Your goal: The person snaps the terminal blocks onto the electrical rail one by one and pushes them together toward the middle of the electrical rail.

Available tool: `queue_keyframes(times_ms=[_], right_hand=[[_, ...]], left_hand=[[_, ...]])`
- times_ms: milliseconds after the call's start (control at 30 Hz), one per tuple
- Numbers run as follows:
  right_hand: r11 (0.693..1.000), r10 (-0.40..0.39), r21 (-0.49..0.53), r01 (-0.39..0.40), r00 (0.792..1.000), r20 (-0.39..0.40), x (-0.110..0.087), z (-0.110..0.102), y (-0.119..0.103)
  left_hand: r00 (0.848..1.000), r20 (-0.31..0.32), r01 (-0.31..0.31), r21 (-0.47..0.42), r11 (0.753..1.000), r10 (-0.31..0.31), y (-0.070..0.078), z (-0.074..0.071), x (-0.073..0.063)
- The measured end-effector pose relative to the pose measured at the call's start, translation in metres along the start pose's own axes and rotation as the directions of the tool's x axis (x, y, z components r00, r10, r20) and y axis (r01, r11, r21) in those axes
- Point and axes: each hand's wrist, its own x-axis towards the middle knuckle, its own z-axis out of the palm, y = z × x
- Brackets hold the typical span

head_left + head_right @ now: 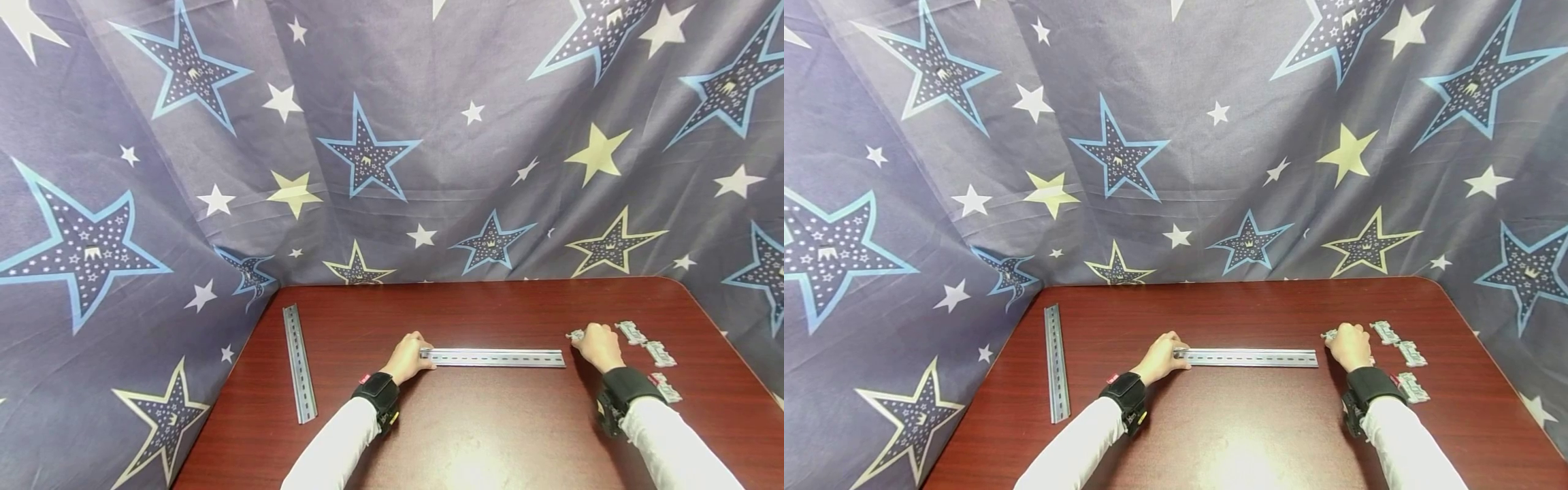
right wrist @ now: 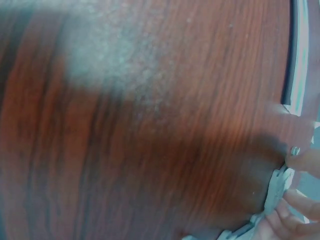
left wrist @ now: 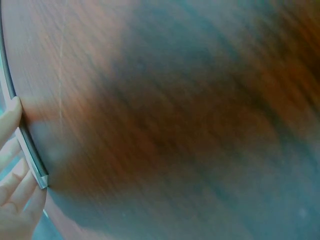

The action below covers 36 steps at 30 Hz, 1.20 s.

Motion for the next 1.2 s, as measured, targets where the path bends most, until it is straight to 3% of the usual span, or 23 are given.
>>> queue_keyframes(times_ms=[667,833,967,1200], right_hand=[[0.991,-0.072,0.115,0.071,0.997,0.003,0.001,-0.002,-0.001],[0.990,-0.070,0.126,0.067,0.997,0.015,0.000,-0.008,-0.008],[0.979,-0.066,0.196,0.060,0.998,0.024,0.000,-0.011,-0.016],[0.955,-0.072,0.291,0.061,0.997,0.029,-0.001,-0.016,-0.038]], left_hand=[[0.999,-0.013,0.030,-0.050,0.998,-0.030,-0.003,0.004,0.000],[0.999,-0.012,0.047,-0.082,0.996,-0.048,-0.001,0.002,-0.001],[0.998,-0.007,0.060,-0.105,0.993,-0.061,0.001,0.001,-0.001],[0.998,-0.002,0.057,-0.074,0.996,-0.057,0.001,0.001,0.002]])
